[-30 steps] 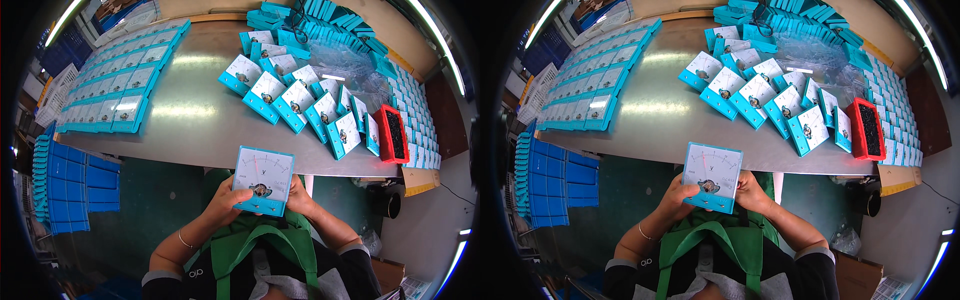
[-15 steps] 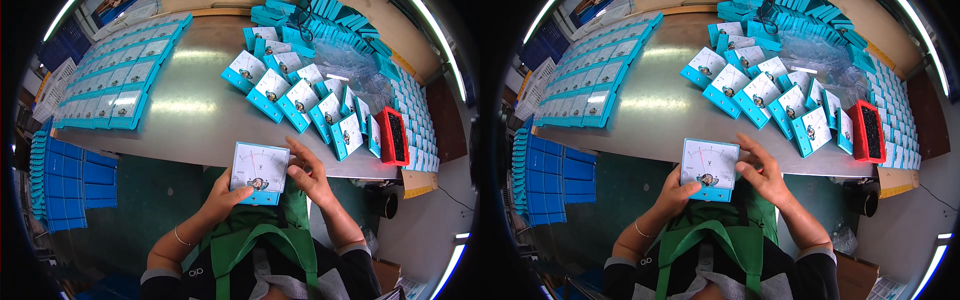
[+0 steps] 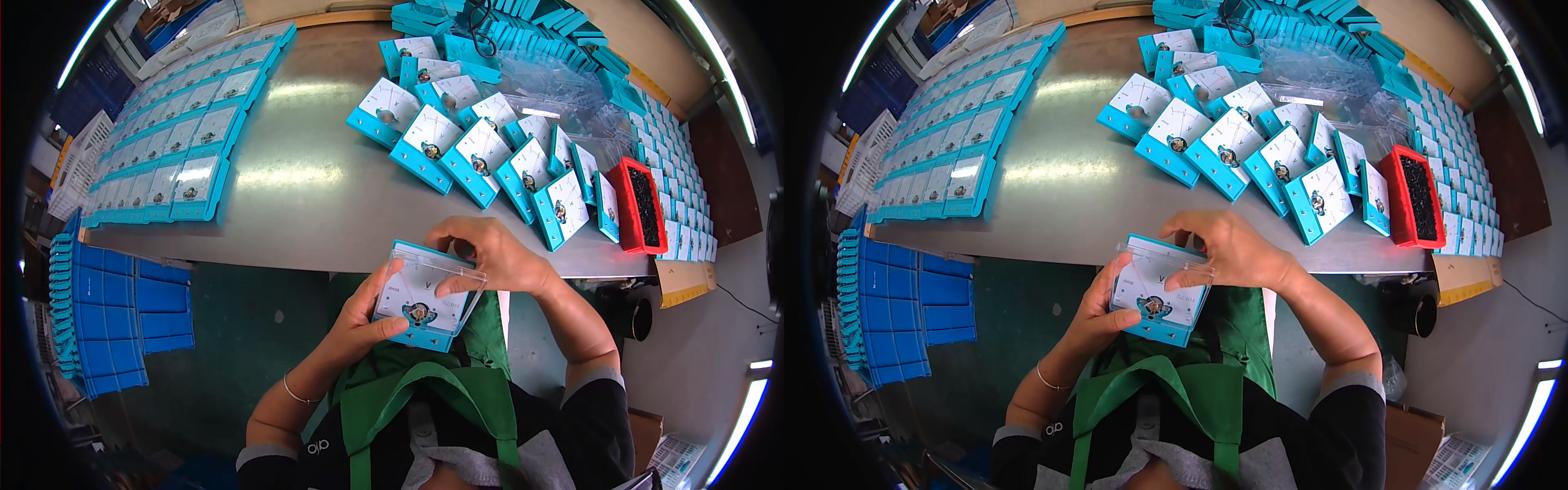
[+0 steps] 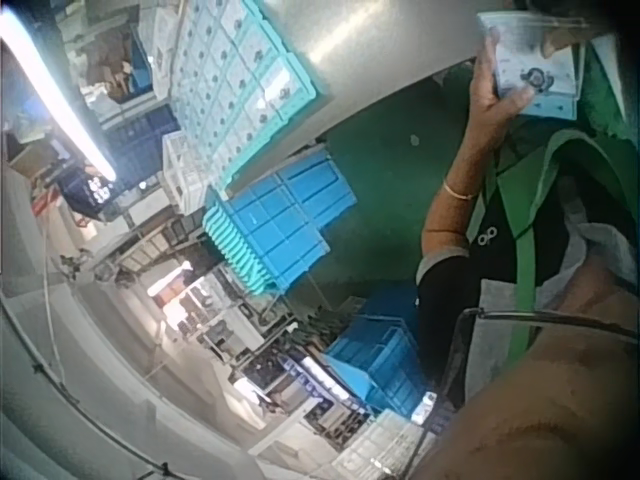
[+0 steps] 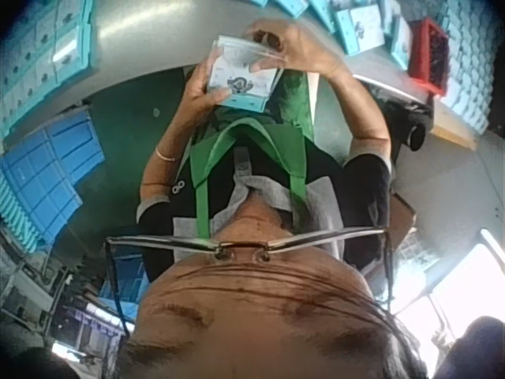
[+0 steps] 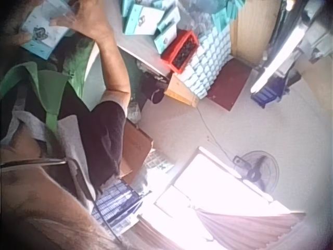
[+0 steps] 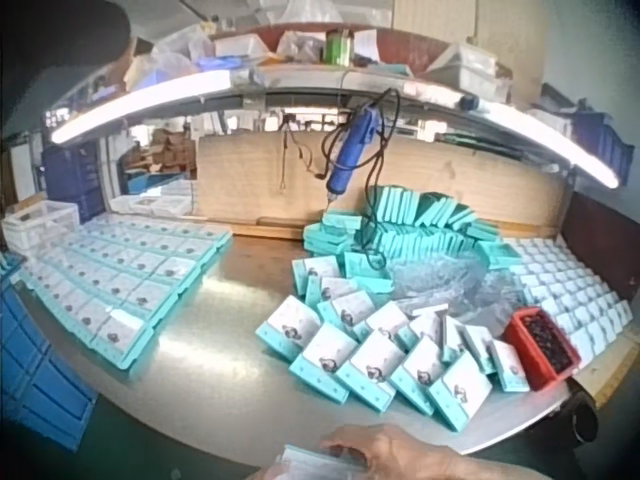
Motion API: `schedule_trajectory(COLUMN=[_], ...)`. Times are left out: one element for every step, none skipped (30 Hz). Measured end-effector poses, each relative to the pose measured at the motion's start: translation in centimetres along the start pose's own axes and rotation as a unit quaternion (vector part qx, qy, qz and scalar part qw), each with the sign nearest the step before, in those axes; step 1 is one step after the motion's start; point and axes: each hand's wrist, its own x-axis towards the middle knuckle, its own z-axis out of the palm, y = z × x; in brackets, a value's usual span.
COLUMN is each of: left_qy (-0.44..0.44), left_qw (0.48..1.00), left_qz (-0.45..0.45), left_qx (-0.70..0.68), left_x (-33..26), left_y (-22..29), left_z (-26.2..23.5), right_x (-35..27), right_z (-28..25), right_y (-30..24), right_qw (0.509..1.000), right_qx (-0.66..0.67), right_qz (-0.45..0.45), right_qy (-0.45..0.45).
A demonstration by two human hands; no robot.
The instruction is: The person assembles small teal-colored electronic devices on a factory workbench. They use a screwdriver to tighten screws on the device casing, place a clear plastic cover over the internal components, and then close the device. The completed units are stacked on the table, and the person repeats this process for multiple units.
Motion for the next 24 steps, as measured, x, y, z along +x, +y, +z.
schedule_trajectory(left_qy=[-0.005, -0.010, -0.013, -0.017, -0.019, -0.017, -0.016, -0.015, -0.012, -0.009, -0.006, 0.001, 0.009, 0.019, 0.037, 0.056, 0.068, 0.059, 0.051, 0.044, 0.053, 0.062, 0.070, 0.088], left_qw=[1.000, 1.000, 1.000, 0.999, 0.998, 0.999, 0.999, 0.999, 0.999, 0.999, 0.999, 0.999, 1.000, 1.000, 0.999, 0.997, 0.996, 0.997, 0.998, 0.998, 0.995, 0.992, 0.989, 0.983], left_qz=[-0.004, -0.009, -0.010, -0.012, -0.014, -0.014, -0.014, -0.014, -0.013, -0.012, -0.011, -0.003, 0.006, 0.014, 0.014, 0.014, 0.014, 0.028, 0.041, 0.054, 0.071, 0.089, 0.106, 0.152], left_qx=[0.007, 0.014, 0.027, 0.040, 0.054, 0.048, 0.041, 0.035, 0.040, 0.045, 0.050, 0.033, 0.015, -0.002, -0.023, -0.044, -0.064, -0.039, -0.015, 0.011, 0.034, 0.057, 0.080, 0.048], left_x=[0.0, 0.0, 0.1, 0.2, 0.2, 0.2, 0.1, 0.1, 0.1, 0.1, 0.2, 0.3, 0.5, 0.6, 0.7, 0.7, 1.0, 1.3, 1.6, 1.9, 2.2, 2.5, 2.9, 3.3], left_y=[0.2, 0.3, 0.3, 0.3, 0.3, 0.2, 0.1, 0.0, 0.1, 0.2, 0.3, 0.4, 0.6, 0.8, 1.0, 1.2, 1.4, 1.1, 0.4, 0.3, 0.3, 0.6, 1.0, 1.3], left_z=[0.2, 0.3, 0.4, 0.6, 0.7, 0.8, 0.8, 0.8, 1.0, 1.1, 1.1, 1.2, 1.2, 1.3, 1.5, 2.0, 2.2, 2.1, 1.6, 1.4, 1.4, 1.4, 1.5, 1.8], right_x=[0.2, 0.2, 0.2, 0.1, 0.0, -0.2, -0.4, -0.6, -1.0, -1.6, -2.2, -2.9, -3.8, -4.7, -5.6, -5.9, -6.4, -6.7, -7.0, -6.6, -6.2, -5.8, -5.1, -4.4], right_z=[0.3, 0.7, 0.8, 0.7, 0.7, 0.8, 0.8, 0.8, 0.8, 0.5, 0.2, -0.5, -0.6, -0.9, -0.8, -0.4, 0.0, 1.6, 3.2, 4.0, 4.3, 3.8, 3.0, 2.6], right_y=[0.1, 0.3, 0.2, -0.1, -0.3, -0.2, 0.0, 0.2, 0.6, 1.1, 1.6, 1.0, 1.9, 1.1, 0.1, 0.0, -0.3, 0.2, 0.5, 0.1, -0.3, -0.6, -0.9, -1.1], right_qw=[0.998, 0.996, 0.995, 0.994, 0.992, 0.994, 0.995, 0.997, 0.995, 0.990, 0.983, 0.970, 0.966, 0.974, 0.973, 0.971, 0.949, 0.932, 0.928, 0.929, 0.929, 0.932, 0.934, 0.979], right_qx=[-0.042, -0.063, -0.082, -0.101, -0.118, -0.101, -0.084, -0.067, -0.084, -0.101, -0.117, -0.137, -0.078, -0.028, 0.021, 0.131, 0.238, 0.316, 0.335, 0.335, 0.334, 0.326, 0.318, 0.153], right_qz=[-0.039, -0.061, -0.051, -0.042, -0.033, -0.038, -0.044, -0.049, -0.046, -0.043, -0.040, 0.025, 0.058, 0.118, 0.176, 0.192, 0.205, 0.162, 0.143, 0.152, 0.161, 0.156, 0.151, 0.039], right_qy=[-0.010, 0.000, -0.010, -0.020, -0.030, -0.023, -0.015, -0.007, 0.041, 0.088, 0.136, 0.198, 0.239, 0.193, 0.147, 0.050, -0.042, -0.070, -0.073, -0.038, -0.004, 0.031, 0.066, 0.132])
